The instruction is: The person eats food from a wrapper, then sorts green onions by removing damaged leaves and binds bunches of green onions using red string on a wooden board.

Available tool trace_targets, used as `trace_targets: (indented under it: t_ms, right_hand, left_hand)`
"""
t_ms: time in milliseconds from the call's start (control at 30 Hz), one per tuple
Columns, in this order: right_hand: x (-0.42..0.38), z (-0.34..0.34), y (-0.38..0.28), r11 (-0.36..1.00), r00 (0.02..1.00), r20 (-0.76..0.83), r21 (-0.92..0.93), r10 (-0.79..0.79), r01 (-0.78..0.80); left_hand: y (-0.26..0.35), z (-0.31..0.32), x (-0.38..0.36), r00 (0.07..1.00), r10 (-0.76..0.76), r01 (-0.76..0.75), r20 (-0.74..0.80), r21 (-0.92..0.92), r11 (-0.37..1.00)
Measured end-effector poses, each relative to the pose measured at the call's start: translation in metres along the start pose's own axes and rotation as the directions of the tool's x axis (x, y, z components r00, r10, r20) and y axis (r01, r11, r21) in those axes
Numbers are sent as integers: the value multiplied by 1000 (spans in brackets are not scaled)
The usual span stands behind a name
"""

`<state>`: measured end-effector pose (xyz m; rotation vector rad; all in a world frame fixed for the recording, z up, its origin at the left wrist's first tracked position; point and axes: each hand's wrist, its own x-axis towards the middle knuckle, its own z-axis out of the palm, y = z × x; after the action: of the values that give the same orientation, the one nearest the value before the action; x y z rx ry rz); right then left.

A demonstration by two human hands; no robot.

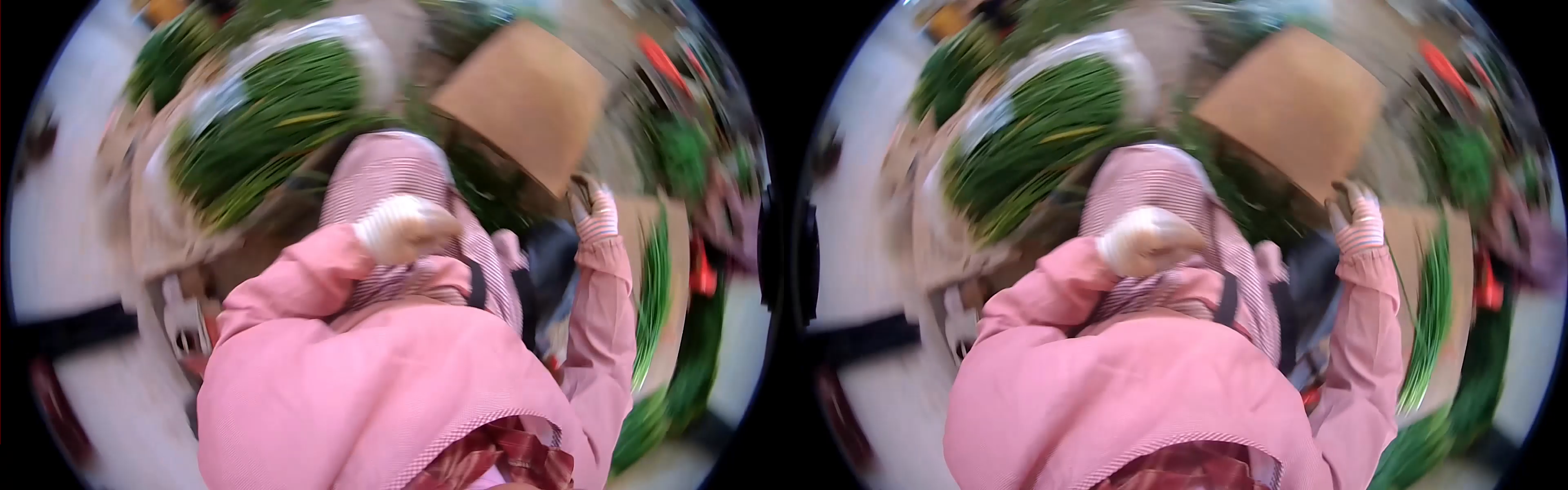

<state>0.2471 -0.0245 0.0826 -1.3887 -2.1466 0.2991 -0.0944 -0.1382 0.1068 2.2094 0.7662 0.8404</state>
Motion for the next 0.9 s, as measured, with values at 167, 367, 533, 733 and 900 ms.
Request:
trace_targets:
  t_ms: [167, 367, 533, 733, 900]
  right_hand:
    - [77, 87, -116, 919, 914, 257, 325, -314, 224]
    - [104, 150, -180, 822, 859, 394, 567, -326, 52]
    - [124, 172, -201, 893, 871, 328, 388, -365, 228]
    - [123, 217, -380, 605, 479, 401, 679, -781, 417]
    - [91, 285, -448, 536, 340, 453, 430, -824, 727]
  left_hand:
    - [35, -7, -56, 950, -47, 44, -310, -18, 999]
    - [8, -21, -138, 559, -595, 538, -577, -293, 790]
    - [-31, -37, -171, 436, -658, 644, -614, -298, 705]
    - [-52, -23, -183, 146, -779, 24, -610, -785, 619]
    - [-43, -23, -222, -245, -741, -349, -625, -656, 669]
